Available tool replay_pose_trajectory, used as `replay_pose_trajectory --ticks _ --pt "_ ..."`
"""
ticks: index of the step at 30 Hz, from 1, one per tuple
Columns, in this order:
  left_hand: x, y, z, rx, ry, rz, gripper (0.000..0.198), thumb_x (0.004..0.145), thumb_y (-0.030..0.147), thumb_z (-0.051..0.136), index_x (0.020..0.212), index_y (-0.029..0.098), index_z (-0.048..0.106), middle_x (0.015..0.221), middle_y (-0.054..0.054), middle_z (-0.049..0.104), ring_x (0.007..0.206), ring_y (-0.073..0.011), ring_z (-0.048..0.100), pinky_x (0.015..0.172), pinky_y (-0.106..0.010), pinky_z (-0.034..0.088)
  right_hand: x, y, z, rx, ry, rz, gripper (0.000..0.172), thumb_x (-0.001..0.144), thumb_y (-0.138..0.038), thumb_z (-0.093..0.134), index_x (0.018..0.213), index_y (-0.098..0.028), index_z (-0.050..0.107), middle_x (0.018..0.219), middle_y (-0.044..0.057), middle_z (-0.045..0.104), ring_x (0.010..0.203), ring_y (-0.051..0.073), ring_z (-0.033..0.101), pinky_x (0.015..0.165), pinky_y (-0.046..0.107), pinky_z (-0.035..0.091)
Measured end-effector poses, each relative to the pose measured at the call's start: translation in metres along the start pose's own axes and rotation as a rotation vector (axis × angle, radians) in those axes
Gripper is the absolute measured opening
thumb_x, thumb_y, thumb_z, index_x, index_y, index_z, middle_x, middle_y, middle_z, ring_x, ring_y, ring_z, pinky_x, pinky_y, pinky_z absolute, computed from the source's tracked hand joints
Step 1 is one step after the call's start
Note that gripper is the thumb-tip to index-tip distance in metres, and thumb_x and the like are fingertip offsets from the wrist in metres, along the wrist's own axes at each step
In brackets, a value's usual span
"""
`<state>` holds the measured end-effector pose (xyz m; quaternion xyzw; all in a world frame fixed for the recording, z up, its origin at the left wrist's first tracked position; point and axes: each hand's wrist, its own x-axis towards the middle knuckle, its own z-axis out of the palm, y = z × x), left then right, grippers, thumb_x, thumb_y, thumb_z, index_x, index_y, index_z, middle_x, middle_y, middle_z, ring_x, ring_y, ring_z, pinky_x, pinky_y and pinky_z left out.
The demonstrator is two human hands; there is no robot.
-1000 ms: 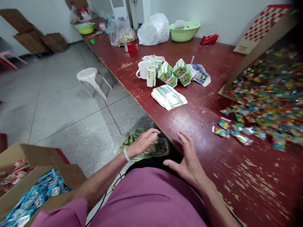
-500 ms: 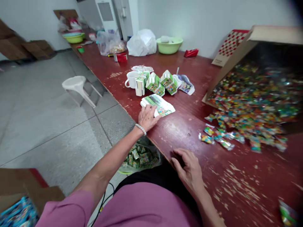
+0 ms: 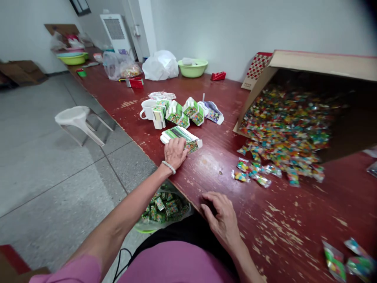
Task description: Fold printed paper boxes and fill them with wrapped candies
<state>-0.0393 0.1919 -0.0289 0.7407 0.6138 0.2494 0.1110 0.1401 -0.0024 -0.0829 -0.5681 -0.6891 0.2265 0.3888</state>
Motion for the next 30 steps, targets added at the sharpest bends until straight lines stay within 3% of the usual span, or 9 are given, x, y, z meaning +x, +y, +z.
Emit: replay_pose_trajectory --ticks 3,7,10,13,16,18,21,26,30 --pt "-0.022 0.004 -0.007 -0.179 -0.039 -0.041 0.013 0.085 0.030 0.061 0.091 0.019 0.059 0.084 -0.004 0.064 0.083 -0.0217 0.061 0.074 -0.032 0.044 0.004 -0.002 -0.001 0.256 0.154 0.197 0.034 0.090 -0.032 0.062 0.122 -0.025 0.059 0.114 0.008 0.066 0.095 0.022 0.063 0.089 0.040 0.047" --pt "-0.079 0.013 -0.027 -0.460 -0.221 -0.041 0.026 0.080 0.039 0.070 0.082 0.018 0.054 0.072 0.002 0.062 0.063 -0.0128 0.059 0.058 -0.022 0.044 0.016 -0.018 -0.008 0.762 0.290 0.487 0.055 0.086 -0.045 0.066 0.135 -0.025 0.048 0.127 0.010 0.061 0.097 0.020 0.064 0.083 0.035 0.051" --pt "-0.122 0.021 -0.042 -1.009 -0.703 -0.267 0.035 0.074 0.037 0.078 0.095 0.017 0.059 0.082 0.000 0.066 0.067 -0.0124 0.062 0.060 -0.022 0.045 0.019 -0.035 -0.016 0.970 0.140 0.459 0.034 0.089 -0.045 0.065 0.113 -0.022 0.062 0.098 0.004 0.069 0.083 0.017 0.063 0.075 0.029 0.050" --pt "-0.147 0.029 -0.046 -1.420 -1.188 -0.378 0.059 0.067 0.040 0.082 0.117 0.015 0.062 0.110 -0.012 0.070 0.090 -0.0224 0.069 0.079 -0.031 0.050 0.016 -0.047 -0.024 1.003 -0.015 0.419 0.025 0.091 -0.044 0.063 0.102 -0.022 0.064 0.079 -0.001 0.064 0.066 0.012 0.055 0.062 0.024 0.046" --pt "-0.158 0.036 -0.039 -1.700 -1.483 -0.351 0.067 0.063 0.048 0.082 0.116 0.011 0.065 0.106 -0.018 0.073 0.092 -0.0312 0.072 0.088 -0.043 0.050 0.011 -0.056 -0.035 0.995 -0.173 0.384 0.025 0.091 -0.044 0.064 0.102 -0.022 0.064 0.078 -0.002 0.061 0.059 0.009 0.049 0.053 0.021 0.039" --pt "-0.162 0.041 -0.035 -1.775 -1.533 -0.337 0.061 0.064 0.048 0.081 0.110 0.010 0.069 0.094 -0.016 0.076 0.082 -0.0306 0.074 0.083 -0.043 0.053 0.008 -0.061 -0.042 1.012 -0.260 0.371 0.026 0.090 -0.045 0.064 0.104 -0.023 0.063 0.078 -0.002 0.059 0.056 0.009 0.047 0.050 0.020 0.037" --pt "-0.166 0.047 -0.035 -1.753 -1.442 -0.298 0.052 0.064 0.042 0.084 0.103 0.010 0.072 0.086 -0.015 0.077 0.075 -0.0279 0.074 0.077 -0.038 0.055 0.004 -0.068 -0.049 1.040 -0.302 0.361 0.036 0.089 -0.045 0.066 0.118 -0.026 0.058 0.077 -0.003 0.059 0.058 0.011 0.052 0.053 0.022 0.041" --pt "-0.168 0.052 -0.047 -1.651 -1.311 -0.250 0.055 0.058 0.046 0.088 0.095 0.009 0.073 0.087 -0.016 0.076 0.078 -0.0282 0.073 0.076 -0.035 0.055 -0.002 -0.071 -0.048 1.037 -0.302 0.294 0.069 0.081 -0.038 0.078 0.139 -0.031 0.042 0.099 0.001 0.064 0.090 0.017 0.062 0.078 0.028 0.049" --pt "-0.168 0.056 -0.055 -1.608 -1.243 -0.337 0.047 0.058 0.042 0.089 0.089 0.010 0.073 0.078 -0.011 0.075 0.068 -0.0235 0.072 0.068 -0.031 0.055 -0.006 -0.073 -0.047 1.026 -0.259 0.223 0.073 0.078 -0.038 0.080 0.141 -0.031 0.042 0.116 0.005 0.063 0.105 0.021 0.060 0.088 0.033 0.048"
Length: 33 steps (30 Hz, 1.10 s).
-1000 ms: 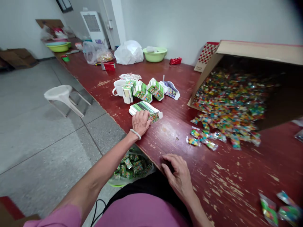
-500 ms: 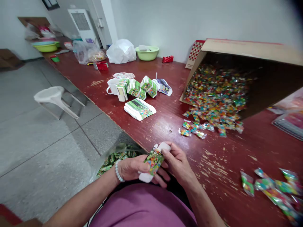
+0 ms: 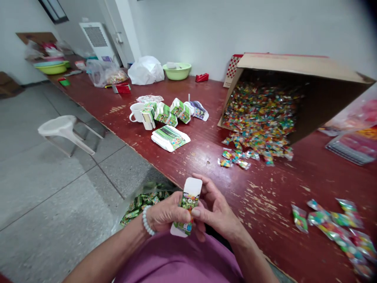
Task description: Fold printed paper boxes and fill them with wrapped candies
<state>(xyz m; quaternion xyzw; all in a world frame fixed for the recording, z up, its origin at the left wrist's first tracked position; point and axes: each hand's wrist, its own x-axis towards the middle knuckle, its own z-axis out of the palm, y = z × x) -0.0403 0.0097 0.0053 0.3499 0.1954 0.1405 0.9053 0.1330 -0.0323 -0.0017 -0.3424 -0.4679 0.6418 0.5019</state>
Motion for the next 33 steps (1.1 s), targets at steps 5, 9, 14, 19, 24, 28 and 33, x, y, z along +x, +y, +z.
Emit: replay_pose_trajectory --ticks 5,9,14,19,24,28,33 --pt "0.001 0.004 0.005 0.097 0.136 0.024 0.039 0.061 0.041 0.086 0.081 0.011 0.072 0.073 -0.010 0.073 0.066 -0.0230 0.070 0.064 -0.031 0.054 -0.003 -0.004 0.004 -0.009 0.064 0.012 0.054 0.082 -0.037 0.075 0.131 -0.028 0.053 0.113 0.005 0.066 0.093 0.019 0.065 0.079 0.031 0.052" --pt "0.005 0.001 0.000 0.268 0.272 0.089 0.033 0.070 0.041 0.081 0.080 0.011 0.071 0.070 -0.007 0.069 0.065 -0.0184 0.065 0.065 -0.028 0.051 0.000 -0.002 0.006 0.003 0.137 0.065 0.028 0.087 -0.039 0.069 0.107 -0.020 0.065 0.077 -0.001 0.067 0.052 0.010 0.057 0.055 0.025 0.049" --pt "0.009 0.002 -0.003 0.457 0.375 0.129 0.035 0.082 0.046 0.071 0.095 0.014 0.069 0.086 -0.003 0.066 0.077 -0.0132 0.056 0.072 -0.023 0.045 0.008 0.006 0.004 -0.103 0.334 -0.031 0.026 0.083 -0.040 0.072 0.099 -0.020 0.071 0.092 0.004 0.074 0.083 0.018 0.067 0.077 0.029 0.053" --pt "0.009 0.003 0.001 0.468 0.300 0.127 0.033 0.085 0.042 0.069 0.101 0.013 0.066 0.091 -0.005 0.067 0.080 -0.0134 0.058 0.078 -0.026 0.047 0.008 0.009 0.003 -0.105 0.423 -0.020 0.027 0.082 -0.042 0.071 0.096 -0.019 0.073 0.083 0.004 0.074 0.068 0.017 0.065 0.063 0.028 0.054" --pt "0.015 -0.010 0.005 0.327 0.488 0.169 0.038 0.078 0.046 0.074 0.092 0.013 0.061 0.072 -0.002 0.063 0.056 -0.0114 0.057 0.055 -0.023 0.048 0.010 0.014 0.009 -0.018 0.444 -0.047 0.031 0.083 -0.040 0.072 0.106 -0.020 0.071 0.094 0.004 0.075 0.081 0.019 0.067 0.074 0.030 0.054" --pt "0.016 -0.011 0.008 0.280 0.497 0.244 0.042 0.076 0.039 0.078 0.104 0.014 0.060 0.092 -0.006 0.069 0.076 -0.0154 0.065 0.071 -0.027 0.053 0.011 0.022 0.010 0.019 0.499 -0.055 0.026 0.083 -0.040 0.072 0.100 -0.020 0.069 0.092 0.003 0.073 0.081 0.017 0.066 0.076 0.029 0.053" --pt "0.012 -0.013 0.006 0.458 0.713 0.434 0.056 0.079 0.033 0.074 0.123 0.024 0.042 0.104 -0.004 0.068 0.086 -0.0165 0.067 0.078 -0.029 0.054 0.012 0.026 0.009 0.014 0.655 -0.096 0.039 0.077 -0.038 0.078 0.108 -0.023 0.060 0.080 -0.002 0.064 0.072 0.014 0.062 0.066 0.025 0.052"
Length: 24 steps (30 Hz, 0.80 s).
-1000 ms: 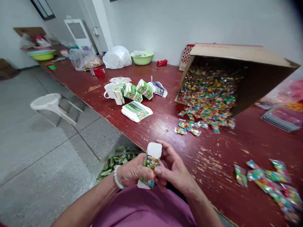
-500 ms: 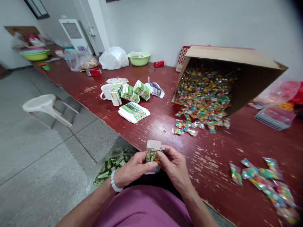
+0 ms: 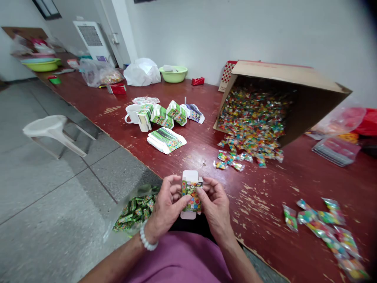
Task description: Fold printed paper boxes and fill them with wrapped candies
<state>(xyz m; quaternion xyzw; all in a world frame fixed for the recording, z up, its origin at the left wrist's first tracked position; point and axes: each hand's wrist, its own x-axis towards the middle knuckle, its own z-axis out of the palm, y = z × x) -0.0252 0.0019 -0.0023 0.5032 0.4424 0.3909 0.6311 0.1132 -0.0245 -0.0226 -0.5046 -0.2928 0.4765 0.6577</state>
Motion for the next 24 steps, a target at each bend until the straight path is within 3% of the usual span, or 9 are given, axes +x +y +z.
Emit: replay_pose_trajectory --ticks 2,4,8,12,14,19,24 --pt "-0.001 -0.003 -0.001 0.105 0.080 0.079 0.060 0.080 0.033 0.072 0.130 0.025 0.040 0.102 -0.003 0.068 0.079 -0.0144 0.066 0.074 -0.027 0.053 0.000 0.000 0.001 -0.031 0.008 -0.040 0.040 0.078 -0.038 0.077 0.111 -0.024 0.059 0.080 -0.002 0.063 0.073 0.014 0.060 0.067 0.026 0.052" --pt "-0.002 -0.005 -0.003 0.190 0.077 0.105 0.060 0.082 0.033 0.069 0.134 0.025 0.042 0.105 -0.004 0.068 0.079 -0.0146 0.066 0.073 -0.026 0.053 -0.002 0.000 0.002 -0.041 -0.024 -0.063 0.036 0.081 -0.039 0.074 0.111 -0.023 0.061 0.084 -0.001 0.064 0.077 0.015 0.061 0.071 0.027 0.052" --pt "0.000 -0.002 -0.007 0.159 -0.026 0.028 0.055 0.083 0.035 0.069 0.133 0.022 0.050 0.108 -0.006 0.069 0.088 -0.0184 0.066 0.077 -0.028 0.054 -0.005 0.001 -0.002 -0.061 -0.096 -0.063 0.027 0.087 -0.041 0.067 0.107 -0.023 0.068 0.099 0.005 0.069 0.087 0.019 0.063 0.077 0.031 0.053" --pt "0.003 0.007 -0.014 0.019 -0.134 -0.039 0.037 0.080 0.038 0.071 0.111 0.018 0.061 0.095 -0.004 0.070 0.082 -0.0163 0.063 0.074 -0.026 0.051 0.000 -0.005 -0.011 -0.248 -0.129 -0.137 0.022 0.088 -0.041 0.066 0.090 -0.021 0.074 0.090 0.005 0.068 0.084 0.020 0.062 0.074 0.031 0.052" --pt "0.004 0.012 -0.016 0.029 -0.188 -0.060 0.030 0.081 0.040 0.070 0.101 0.018 0.063 0.088 -0.003 0.068 0.078 -0.0146 0.061 0.070 -0.024 0.049 0.005 -0.009 -0.016 -0.214 -0.217 -0.088 0.020 0.083 -0.040 0.072 0.081 -0.020 0.074 0.088 0.005 0.068 0.081 0.018 0.062 0.072 0.029 0.052" --pt "0.005 0.019 -0.021 0.113 -0.296 -0.083 0.025 0.086 0.040 0.065 0.097 0.018 0.063 0.089 -0.002 0.066 0.078 -0.0139 0.057 0.071 -0.024 0.044 0.017 -0.012 -0.024 0.074 -0.351 0.249 0.025 0.068 -0.038 0.086 0.077 -0.020 0.071 0.078 0.001 0.070 0.067 0.015 0.064 0.067 0.030 0.053" --pt "0.007 0.017 -0.023 0.134 -0.364 -0.092 0.021 0.090 0.037 0.061 0.097 0.018 0.061 0.088 -0.001 0.062 0.078 -0.0120 0.053 0.070 -0.022 0.041 0.019 -0.004 -0.031 -0.047 -0.388 0.222 0.024 0.072 -0.038 0.083 0.079 -0.018 0.073 0.075 0.001 0.070 0.068 0.014 0.063 0.068 0.028 0.052"
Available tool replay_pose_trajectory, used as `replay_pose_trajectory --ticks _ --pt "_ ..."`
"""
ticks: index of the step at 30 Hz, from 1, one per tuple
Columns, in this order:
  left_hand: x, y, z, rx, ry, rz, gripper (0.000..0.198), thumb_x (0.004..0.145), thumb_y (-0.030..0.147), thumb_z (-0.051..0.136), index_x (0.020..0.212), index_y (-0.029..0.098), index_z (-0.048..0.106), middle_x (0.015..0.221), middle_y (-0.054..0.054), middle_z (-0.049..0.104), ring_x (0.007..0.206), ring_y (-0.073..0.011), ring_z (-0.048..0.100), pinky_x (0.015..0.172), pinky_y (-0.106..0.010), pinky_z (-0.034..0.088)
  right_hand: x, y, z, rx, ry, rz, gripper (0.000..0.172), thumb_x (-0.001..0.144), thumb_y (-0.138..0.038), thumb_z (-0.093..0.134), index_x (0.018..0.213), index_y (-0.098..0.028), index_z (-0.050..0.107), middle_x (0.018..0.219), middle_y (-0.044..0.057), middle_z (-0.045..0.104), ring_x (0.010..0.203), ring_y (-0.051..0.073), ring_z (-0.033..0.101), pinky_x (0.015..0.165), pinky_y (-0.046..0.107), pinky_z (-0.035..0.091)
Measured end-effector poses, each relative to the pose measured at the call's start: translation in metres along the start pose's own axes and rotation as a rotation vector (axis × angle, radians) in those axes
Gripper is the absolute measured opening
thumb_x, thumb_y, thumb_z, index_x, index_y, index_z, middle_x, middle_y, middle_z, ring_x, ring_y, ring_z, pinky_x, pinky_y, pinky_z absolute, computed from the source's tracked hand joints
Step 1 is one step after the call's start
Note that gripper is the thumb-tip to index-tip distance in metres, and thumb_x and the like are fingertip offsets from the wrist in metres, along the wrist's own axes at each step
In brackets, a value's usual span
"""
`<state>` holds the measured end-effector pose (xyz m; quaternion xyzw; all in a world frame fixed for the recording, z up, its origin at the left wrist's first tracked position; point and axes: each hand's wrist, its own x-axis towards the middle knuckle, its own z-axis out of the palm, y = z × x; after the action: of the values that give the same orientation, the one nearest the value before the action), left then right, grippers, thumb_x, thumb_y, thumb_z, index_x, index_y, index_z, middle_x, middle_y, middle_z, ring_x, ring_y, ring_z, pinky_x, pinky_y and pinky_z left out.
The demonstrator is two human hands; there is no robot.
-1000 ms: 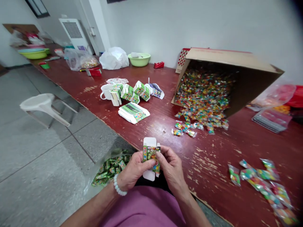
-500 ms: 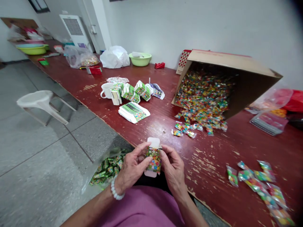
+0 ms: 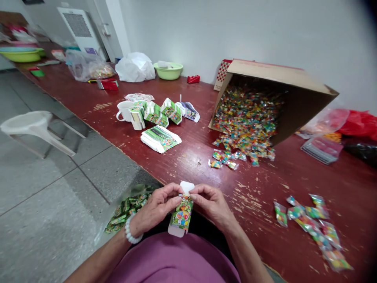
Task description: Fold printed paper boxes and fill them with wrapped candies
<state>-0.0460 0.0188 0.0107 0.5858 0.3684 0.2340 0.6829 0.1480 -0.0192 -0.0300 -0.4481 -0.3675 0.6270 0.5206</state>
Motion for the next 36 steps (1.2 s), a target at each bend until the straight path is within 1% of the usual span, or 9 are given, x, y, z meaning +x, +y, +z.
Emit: replay_pose_trajectory --ticks 5,10,14,16,19,23,27,30,36 --pt "0.004 0.000 0.001 -0.021 0.005 -0.004 0.019 0.091 0.036 0.059 0.099 0.019 0.059 0.091 -0.001 0.062 0.081 -0.0123 0.054 0.073 -0.022 0.042 -0.001 -0.001 0.005 0.027 0.061 0.018 0.025 0.073 -0.039 0.082 0.080 -0.017 0.072 0.073 0.000 0.069 0.062 0.011 0.060 0.063 0.025 0.048" --pt "0.007 0.003 -0.003 0.030 -0.039 0.032 0.017 0.090 0.034 0.060 0.096 0.018 0.060 0.091 0.000 0.062 0.082 -0.0117 0.054 0.075 -0.022 0.043 0.000 -0.006 0.005 0.086 0.053 -0.034 0.043 0.069 -0.032 0.086 0.107 -0.023 0.068 0.079 -0.003 0.070 0.070 0.012 0.064 0.069 0.025 0.051" --pt "0.007 -0.005 -0.002 -0.129 0.061 0.028 0.030 0.084 0.034 0.070 0.106 0.023 0.053 0.088 0.002 0.062 0.080 -0.0111 0.058 0.074 -0.022 0.045 -0.001 -0.003 0.002 -0.039 -0.019 -0.068 0.020 0.079 -0.035 0.078 0.083 -0.017 0.071 0.079 0.001 0.070 0.069 0.012 0.062 0.069 0.026 0.050" --pt "0.007 -0.010 0.002 -0.237 0.086 -0.030 0.044 0.084 0.038 0.071 0.119 0.027 0.046 0.090 0.002 0.063 0.077 -0.0119 0.061 0.070 -0.022 0.047 -0.003 0.000 0.003 -0.081 0.044 -0.134 0.019 0.080 -0.035 0.077 0.079 -0.018 0.070 0.074 0.000 0.067 0.063 0.011 0.058 0.061 0.024 0.048" --pt "0.007 -0.016 0.010 -0.346 -0.034 -0.157 0.047 0.092 0.052 0.054 0.129 0.025 0.043 0.094 -0.004 0.064 0.068 -0.0151 0.066 0.058 -0.024 0.049 -0.005 -0.001 0.007 -0.195 0.097 -0.235 0.016 0.085 -0.036 0.070 0.084 -0.020 0.070 0.076 0.000 0.064 0.055 0.010 0.056 0.054 0.023 0.047" --pt "0.010 -0.018 0.017 -0.407 -0.029 -0.262 0.055 0.094 0.061 0.040 0.132 0.022 0.049 0.081 -0.005 0.064 0.050 -0.0144 0.062 0.045 -0.023 0.046 -0.007 -0.008 0.009 -0.476 0.026 -0.371 0.015 0.090 -0.033 0.063 0.088 -0.021 0.071 0.089 0.005 0.067 0.061 0.012 0.062 0.061 0.026 0.051" --pt "0.014 -0.018 0.019 -0.274 0.043 -0.258 0.063 0.092 0.065 0.041 0.135 0.021 0.053 0.075 -0.004 0.065 0.047 -0.0129 0.060 0.043 -0.021 0.045 -0.004 -0.008 0.006 -0.306 -0.007 -0.197 0.017 0.089 -0.036 0.067 0.082 -0.020 0.065 0.077 0.002 0.068 0.056 0.013 0.064 0.054 0.026 0.050" --pt "0.015 -0.017 0.018 -0.175 0.035 -0.218 0.066 0.092 0.067 0.039 0.136 0.020 0.055 0.074 -0.005 0.066 0.046 -0.0121 0.060 0.042 -0.020 0.045 0.001 -0.004 0.004 -0.144 -0.065 -0.065 0.017 0.084 -0.034 0.074 0.088 -0.020 0.066 0.085 0.003 0.072 0.054 0.014 0.065 0.052 0.027 0.051" --pt "0.014 -0.017 0.015 -0.184 -0.022 -0.198 0.070 0.095 0.066 0.031 0.138 0.016 0.056 0.074 -0.008 0.069 0.045 -0.0119 0.060 0.043 -0.020 0.045 0.009 -0.001 0.009 0.091 -0.082 -0.003 0.018 0.082 -0.033 0.076 0.080 -0.018 0.066 0.095 0.007 0.075 0.049 0.013 0.063 0.045 0.027 0.050"
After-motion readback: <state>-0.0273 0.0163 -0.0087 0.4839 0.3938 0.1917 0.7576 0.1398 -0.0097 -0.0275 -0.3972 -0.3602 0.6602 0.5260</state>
